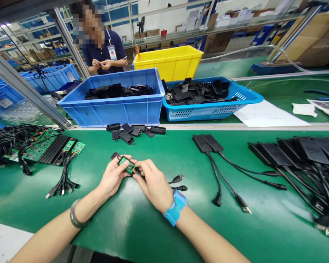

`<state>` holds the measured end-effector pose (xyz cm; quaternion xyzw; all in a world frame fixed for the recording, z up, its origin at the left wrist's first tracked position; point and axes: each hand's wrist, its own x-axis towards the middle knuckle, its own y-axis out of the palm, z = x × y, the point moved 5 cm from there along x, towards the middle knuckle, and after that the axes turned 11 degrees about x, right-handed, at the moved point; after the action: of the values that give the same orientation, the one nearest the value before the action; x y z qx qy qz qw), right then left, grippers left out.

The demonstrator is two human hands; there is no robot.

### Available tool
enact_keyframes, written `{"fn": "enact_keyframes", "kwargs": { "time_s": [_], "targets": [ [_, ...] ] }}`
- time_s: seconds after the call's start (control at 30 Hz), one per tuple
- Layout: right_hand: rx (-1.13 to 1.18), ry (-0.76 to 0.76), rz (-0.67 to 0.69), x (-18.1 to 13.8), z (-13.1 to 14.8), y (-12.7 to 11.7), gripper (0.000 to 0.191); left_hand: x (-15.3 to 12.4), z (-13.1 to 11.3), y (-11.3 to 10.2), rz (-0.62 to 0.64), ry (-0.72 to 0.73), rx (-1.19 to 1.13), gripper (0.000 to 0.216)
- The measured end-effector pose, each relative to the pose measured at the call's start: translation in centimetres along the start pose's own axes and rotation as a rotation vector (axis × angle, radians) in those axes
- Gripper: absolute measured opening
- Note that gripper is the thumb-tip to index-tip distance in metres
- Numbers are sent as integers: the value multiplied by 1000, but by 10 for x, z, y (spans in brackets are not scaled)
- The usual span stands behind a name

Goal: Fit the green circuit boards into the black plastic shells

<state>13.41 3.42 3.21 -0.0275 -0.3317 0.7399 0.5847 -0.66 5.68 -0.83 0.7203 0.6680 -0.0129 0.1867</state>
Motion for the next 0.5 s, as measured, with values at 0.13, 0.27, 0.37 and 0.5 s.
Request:
{"fn": "enact_keyframes", "kwargs": {
  "time_s": [0.13,0.27,0.37,0.5],
  "targets": [
    [38,166,68,5,-9,-3,18,1,-1,-1,4,18,26,36],
    [80,243,198,8,-15,0,39,-1,-1,-2,-14,89,94,39],
    [138,222,179,7,-16,2,37,-3,-1,-2,-21,108,143,39],
    [139,144,69,3,-12,5,36,-4,-2,-2,-1,110,124,38]
  ]
}}
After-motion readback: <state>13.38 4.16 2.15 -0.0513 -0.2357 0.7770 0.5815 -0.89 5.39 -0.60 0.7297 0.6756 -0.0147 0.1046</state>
